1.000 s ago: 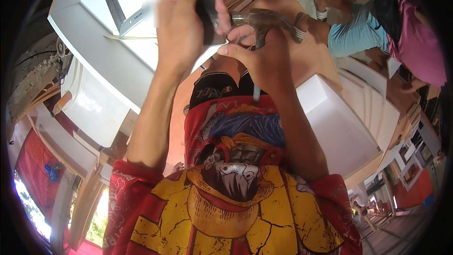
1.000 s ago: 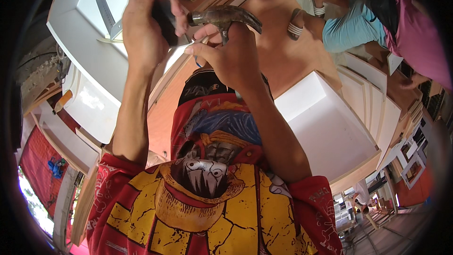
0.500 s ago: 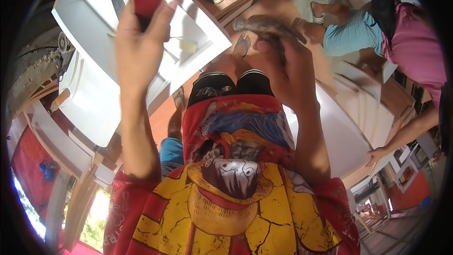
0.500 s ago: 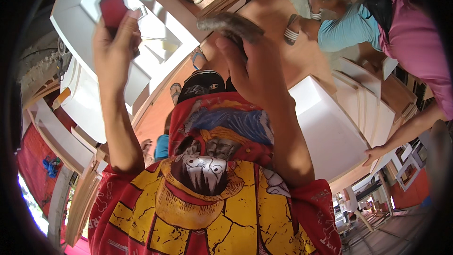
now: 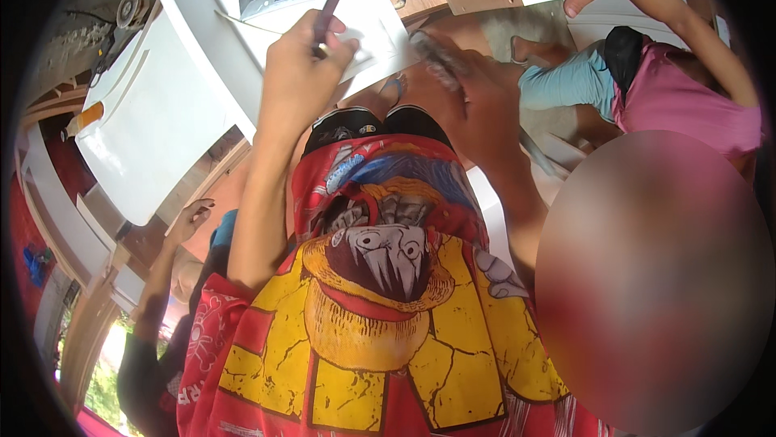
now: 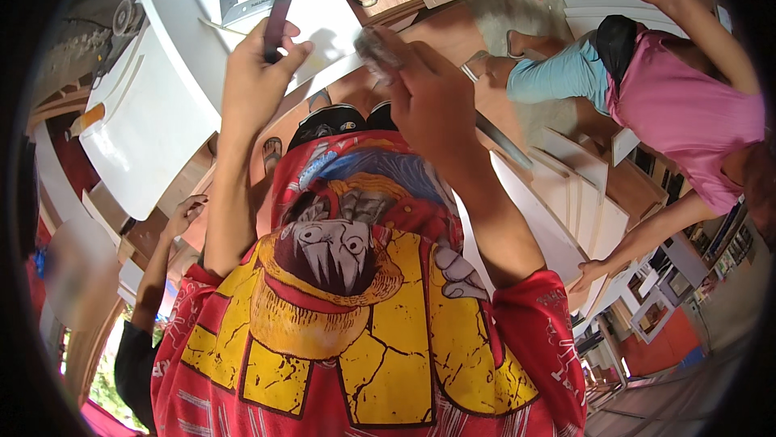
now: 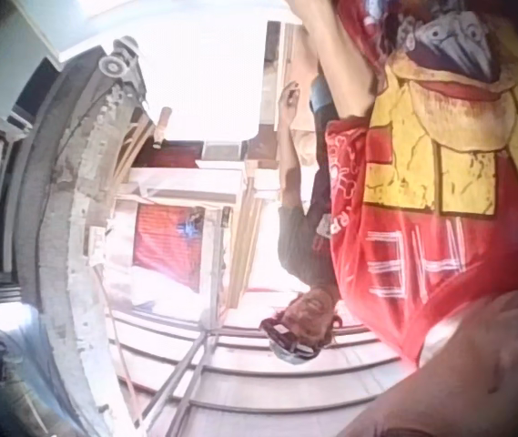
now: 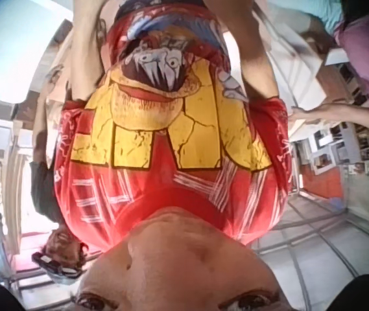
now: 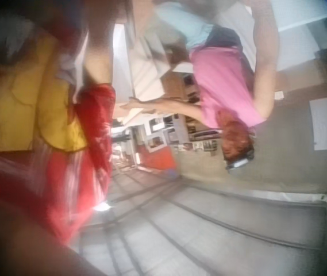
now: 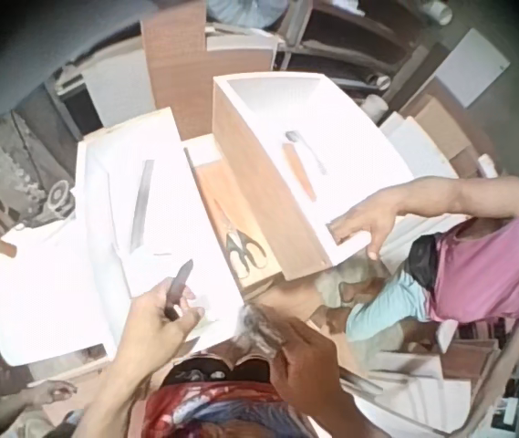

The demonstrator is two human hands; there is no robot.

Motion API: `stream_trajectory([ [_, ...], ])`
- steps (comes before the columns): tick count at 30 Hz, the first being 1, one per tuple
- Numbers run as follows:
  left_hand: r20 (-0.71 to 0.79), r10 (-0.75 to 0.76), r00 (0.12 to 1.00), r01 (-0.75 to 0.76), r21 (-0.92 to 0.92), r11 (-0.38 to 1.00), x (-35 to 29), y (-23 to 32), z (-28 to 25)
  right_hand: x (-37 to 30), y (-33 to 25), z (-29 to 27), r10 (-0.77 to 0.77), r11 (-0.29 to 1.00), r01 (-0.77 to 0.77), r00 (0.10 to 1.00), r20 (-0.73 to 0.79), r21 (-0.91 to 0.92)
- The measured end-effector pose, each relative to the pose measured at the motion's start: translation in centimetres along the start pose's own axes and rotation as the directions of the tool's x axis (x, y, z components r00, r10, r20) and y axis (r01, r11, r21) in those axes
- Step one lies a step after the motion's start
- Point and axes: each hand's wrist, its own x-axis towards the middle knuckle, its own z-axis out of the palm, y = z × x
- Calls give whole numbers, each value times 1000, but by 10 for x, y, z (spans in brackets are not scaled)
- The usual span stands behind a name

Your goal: The person uses a hammer and a red block to tap and align a white wooden cabinet component. They repeatedly position the block and strike it to adjust the fit of the piece. Another person is visible nearby handling a large wooden panel.

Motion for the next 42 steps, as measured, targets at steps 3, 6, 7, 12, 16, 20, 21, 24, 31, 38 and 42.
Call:
stream_trajectory([
  [3, 64, 31, 997, -35, 64, 997, 2, -4, 18, 4, -5, -12, -3, 993, 10, 998, -57, 120],
  [6, 165, -84, 983, 59, 152, 987, 5, 13, 30, 0, 2, -23, 112, 988, -108, 993, -30, 114],
  [7, 191, -124, 974, 99, 137, 986, 5, 21, 33, -2, 6, -24, 141, 980, -135, 990, -30, 145],
  [12, 102, 28, 994, -49, 209, 977, 6, 6, 44, -12, 44, -6, 155, 945, -124, 985, -80, 304],
  [16, -35, 136, 990, -115, 351, 929, -1, 3, 48, -11, 70, 1, 181, 956, -198, 979, 92, 217],
  [20, -96, 104, 990, -69, 318, 946, -1, -3, 61, -10, 72, 9, 133, 896, -169, 984, 115, 411],
  [21, -90, 114, 989, -71, 382, 921, 0, -7, 64, -9, 66, 2, 154, 935, -195, 976, 155, 297],
  [24, -62, 389, 919, -301, 525, 796, -2, -13, 59, -8, 66, 4, 274, 924, -308, 947, 168, 228],
  [31, 19, 510, 860, -468, 426, 774, -27, -18, 43, -21, 140, 32, 177, 940, -237, 954, 243, 245],
  [38, 41, 715, 698, -647, 464, 605, -14, -36, 40, 262, 214, -109, -178, 850, 508, 21, 984, 143],
  [42, 56, 691, 721, -612, 521, 596, -19, -45, 35, 266, 203, -91, -170, 863, 484, 12, 985, 143],
])
